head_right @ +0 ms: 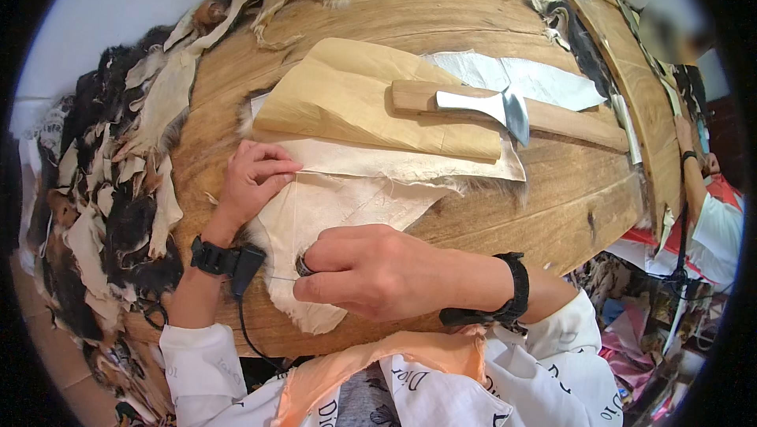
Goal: Scraping and hand-sewing fur hides on a wooden workbench in a workshop.
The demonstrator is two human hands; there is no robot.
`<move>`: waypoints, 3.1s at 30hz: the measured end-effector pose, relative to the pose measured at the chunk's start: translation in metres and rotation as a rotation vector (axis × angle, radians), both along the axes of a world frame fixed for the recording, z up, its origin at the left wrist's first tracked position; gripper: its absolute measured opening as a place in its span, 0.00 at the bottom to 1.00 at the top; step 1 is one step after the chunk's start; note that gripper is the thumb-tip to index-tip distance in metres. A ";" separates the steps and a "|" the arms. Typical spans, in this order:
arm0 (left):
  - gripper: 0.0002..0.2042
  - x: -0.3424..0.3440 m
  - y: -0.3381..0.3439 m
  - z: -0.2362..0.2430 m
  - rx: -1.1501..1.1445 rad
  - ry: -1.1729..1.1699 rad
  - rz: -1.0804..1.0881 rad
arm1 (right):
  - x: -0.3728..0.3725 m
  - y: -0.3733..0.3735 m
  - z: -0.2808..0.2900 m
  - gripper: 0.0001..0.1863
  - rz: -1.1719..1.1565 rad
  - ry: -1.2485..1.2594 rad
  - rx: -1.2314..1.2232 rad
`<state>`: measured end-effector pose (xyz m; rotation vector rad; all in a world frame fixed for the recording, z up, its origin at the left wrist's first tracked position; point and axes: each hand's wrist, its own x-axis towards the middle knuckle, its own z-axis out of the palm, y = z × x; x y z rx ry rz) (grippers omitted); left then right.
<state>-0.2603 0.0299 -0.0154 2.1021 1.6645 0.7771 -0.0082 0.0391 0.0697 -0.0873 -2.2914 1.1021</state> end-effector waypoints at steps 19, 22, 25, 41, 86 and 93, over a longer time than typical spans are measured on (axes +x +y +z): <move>0.07 0.034 -0.001 -0.001 0.106 0.131 0.174 | -0.030 0.017 -0.092 0.05 -0.499 -0.280 -0.076; 0.04 0.030 -0.005 0.000 0.216 0.205 0.142 | -0.036 0.016 -0.092 0.03 -0.477 -0.351 -0.027; 0.03 0.032 -0.007 0.003 0.186 0.137 0.093 | -0.041 0.012 -0.097 0.04 -0.510 -0.314 -0.044; 0.08 0.013 -0.024 0.013 0.074 -0.058 -0.193 | -0.026 0.029 -0.056 0.03 -0.382 -0.182 -0.210; 0.10 0.031 -0.026 0.025 -0.005 -0.190 0.085 | -0.034 0.019 -0.074 0.04 -0.331 -0.270 -0.131; 0.05 0.024 -0.012 0.002 0.187 0.059 0.139 | -0.037 0.016 -0.081 0.04 -0.315 -0.255 -0.121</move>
